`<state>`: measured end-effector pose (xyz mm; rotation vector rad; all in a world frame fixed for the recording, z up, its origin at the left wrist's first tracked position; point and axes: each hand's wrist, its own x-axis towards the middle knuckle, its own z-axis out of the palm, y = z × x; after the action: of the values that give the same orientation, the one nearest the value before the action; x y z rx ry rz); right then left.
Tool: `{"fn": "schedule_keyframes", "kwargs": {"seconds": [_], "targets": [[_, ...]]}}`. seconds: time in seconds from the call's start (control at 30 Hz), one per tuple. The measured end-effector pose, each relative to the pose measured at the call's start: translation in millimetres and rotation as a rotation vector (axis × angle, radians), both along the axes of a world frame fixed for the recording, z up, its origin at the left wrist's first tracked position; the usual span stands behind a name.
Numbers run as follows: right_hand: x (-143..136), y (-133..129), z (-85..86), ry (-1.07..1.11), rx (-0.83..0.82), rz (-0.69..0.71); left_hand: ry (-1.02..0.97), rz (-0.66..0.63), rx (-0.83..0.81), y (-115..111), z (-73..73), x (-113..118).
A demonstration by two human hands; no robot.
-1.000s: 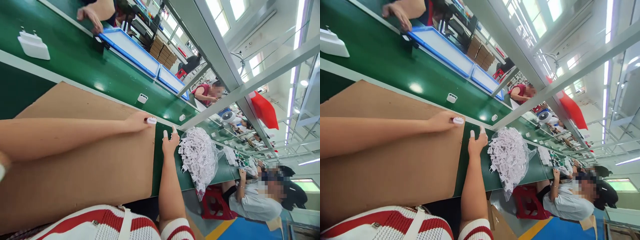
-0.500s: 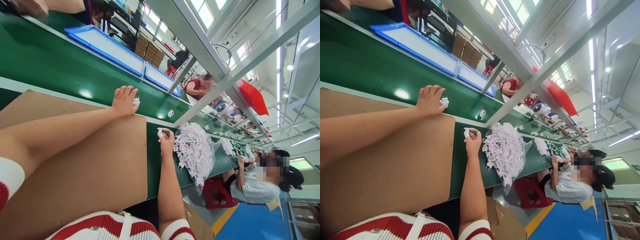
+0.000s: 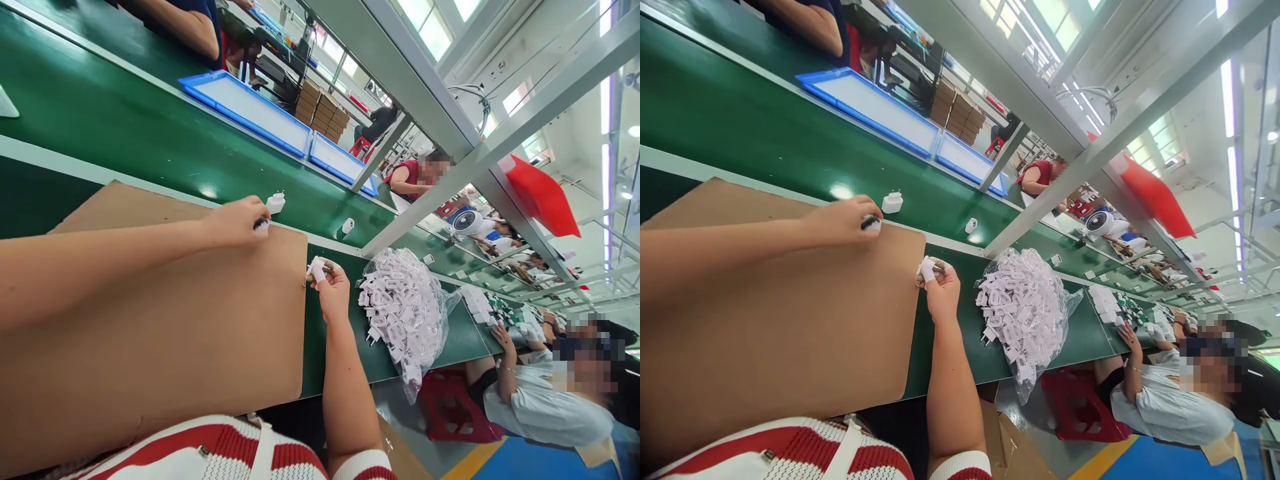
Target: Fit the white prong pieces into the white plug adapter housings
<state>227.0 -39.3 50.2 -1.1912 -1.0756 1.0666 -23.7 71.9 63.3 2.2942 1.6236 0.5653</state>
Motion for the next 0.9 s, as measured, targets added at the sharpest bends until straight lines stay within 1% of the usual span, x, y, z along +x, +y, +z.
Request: {"fn": "schedule_keyframes", "kwargs": {"seconds": [0.1,0.2,0.27,0.33,0.37,0.4,0.43,0.5,0.57,0.6,0.7,0.77,0.83,0.9], "targets": [[-4,-3,-3.0,-0.059,-0.018,0.023,-0.108,-0.097,-0.125,-41,-8.2,22],[-8,-4,-8.2,-0.111,-0.007,-0.003,-0.231,-0.081,-0.238,-70,-9.7,40],[-10,-5,-10.9,-0.150,0.007,-0.009,-0.298,-0.089,-0.395,-82,-7.5,45],[-10,-6,-12.0,-0.211,0.022,-0.007,-0.373,-0.149,-0.572,-88,-5.6,45],[-10,-6,-12.0,-0.245,0.031,-0.009,-0.408,-0.186,-0.625,-89,-5.7,44],[-10,-6,-11.7,-0.277,0.043,-0.011,-0.436,-0.223,-0.639,-90,-6.7,43],[-9,-7,-11.2,-0.307,0.059,-0.015,-0.458,-0.258,-0.614,-90,-8.6,43],[-10,-9,-10.3,-0.386,0.117,-0.029,-0.483,-0.294,-0.478,-89,-15.1,43],[-11,-12,-10.0,-0.539,0.215,-0.029,-0.497,-0.283,-0.345,-87,-23.3,44],[-12,-14,-10.1,-0.646,0.271,-0.022,-0.503,-0.273,-0.308,-86,-27.3,45],[-15,-21,-10.9,-0.983,0.400,0.021,-0.525,-0.266,-0.302,-84,-35.2,46],[-16,-24,-10.6,-1.135,0.439,0.052,-0.544,-0.275,-0.319,-83,-36.6,45],[-17,-25,-9.6,-1.203,0.472,0.084,-0.556,-0.272,-0.333,-83,-36.2,45],[-17,-25,-8.5,-1.222,0.501,0.109,-0.563,-0.267,-0.328,-82,-35.8,45]]}}
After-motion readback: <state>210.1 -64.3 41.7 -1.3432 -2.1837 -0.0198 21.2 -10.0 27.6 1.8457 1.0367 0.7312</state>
